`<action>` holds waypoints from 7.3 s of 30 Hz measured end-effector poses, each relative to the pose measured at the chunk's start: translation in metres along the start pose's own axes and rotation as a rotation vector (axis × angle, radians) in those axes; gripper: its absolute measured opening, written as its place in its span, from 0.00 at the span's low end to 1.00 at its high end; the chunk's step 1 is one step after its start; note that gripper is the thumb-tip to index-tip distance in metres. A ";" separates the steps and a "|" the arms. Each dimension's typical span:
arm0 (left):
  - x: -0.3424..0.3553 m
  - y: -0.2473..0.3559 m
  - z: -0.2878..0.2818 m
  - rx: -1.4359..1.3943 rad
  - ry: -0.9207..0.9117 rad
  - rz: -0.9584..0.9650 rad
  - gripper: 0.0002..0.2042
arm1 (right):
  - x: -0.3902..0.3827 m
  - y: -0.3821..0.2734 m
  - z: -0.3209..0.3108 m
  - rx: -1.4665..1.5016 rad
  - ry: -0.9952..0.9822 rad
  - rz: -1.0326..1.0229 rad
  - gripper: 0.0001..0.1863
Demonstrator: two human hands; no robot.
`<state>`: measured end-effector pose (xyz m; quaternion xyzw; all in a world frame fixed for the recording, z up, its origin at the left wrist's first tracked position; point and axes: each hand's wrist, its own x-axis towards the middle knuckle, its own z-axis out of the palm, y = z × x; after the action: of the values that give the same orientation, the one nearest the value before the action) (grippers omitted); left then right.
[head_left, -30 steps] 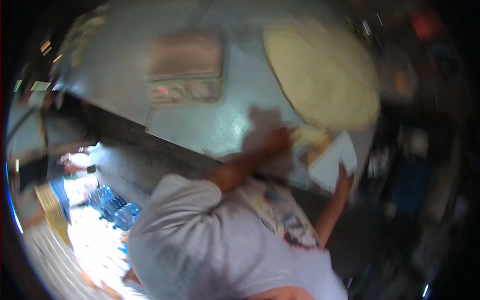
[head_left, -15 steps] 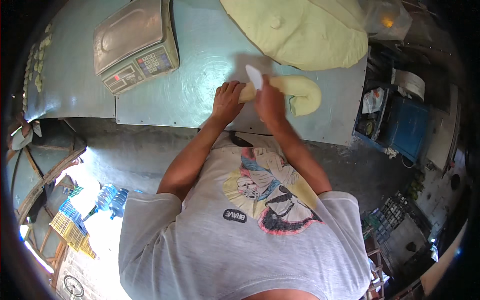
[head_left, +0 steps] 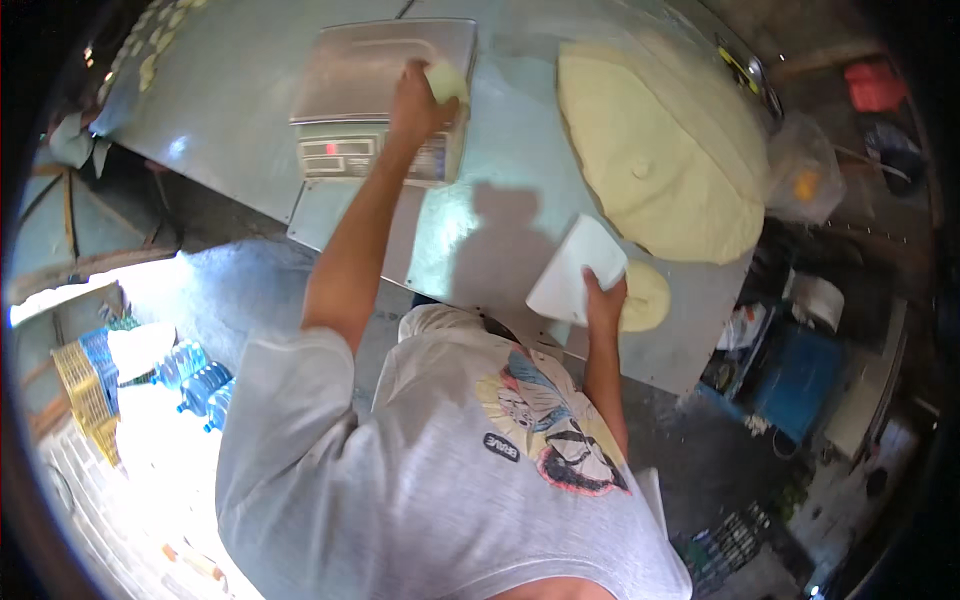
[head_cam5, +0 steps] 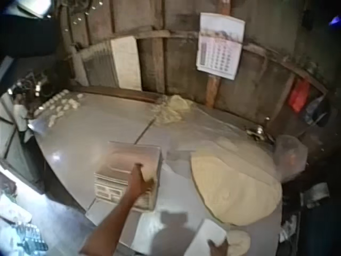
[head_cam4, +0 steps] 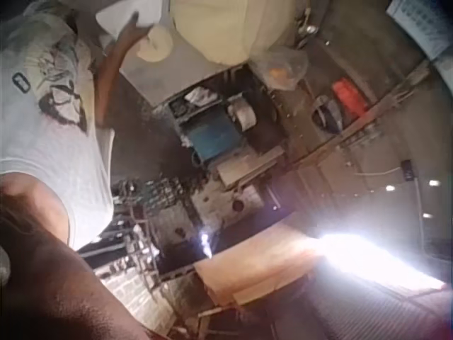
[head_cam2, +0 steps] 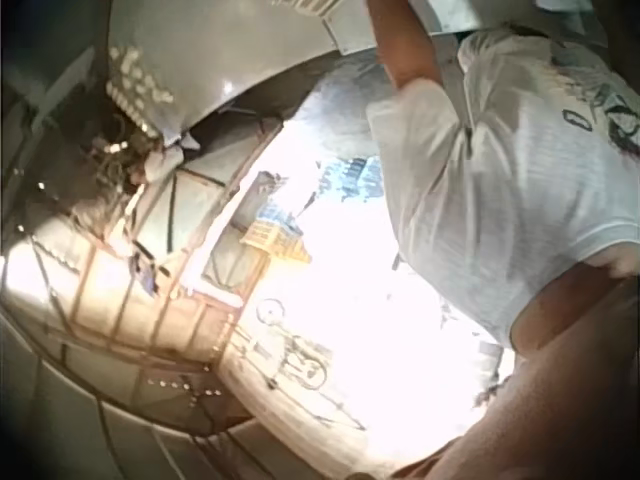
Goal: The person cuts dough from a large mass using a scraper, places the piece on a scale, and then places the weighed portion onto a table with other pieces.
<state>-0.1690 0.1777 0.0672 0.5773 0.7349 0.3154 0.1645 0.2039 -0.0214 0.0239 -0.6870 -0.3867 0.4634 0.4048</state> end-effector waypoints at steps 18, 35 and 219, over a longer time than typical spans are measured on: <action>-0.228 0.073 0.161 -0.285 -0.712 0.102 0.14 | 0.008 0.005 0.009 -0.817 0.089 -0.192 0.25; 0.025 0.039 -0.092 0.078 0.741 0.200 0.25 | -0.025 -0.005 -0.064 -0.045 -0.078 -0.018 0.25; -0.120 0.041 0.080 0.042 -0.167 0.117 0.26 | -0.033 -0.024 -0.068 0.164 0.054 0.068 0.27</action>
<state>-0.0563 0.0907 0.0193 0.6468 0.6903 0.2597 0.1943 0.2557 -0.0554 0.0731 -0.6766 -0.3129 0.4882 0.4539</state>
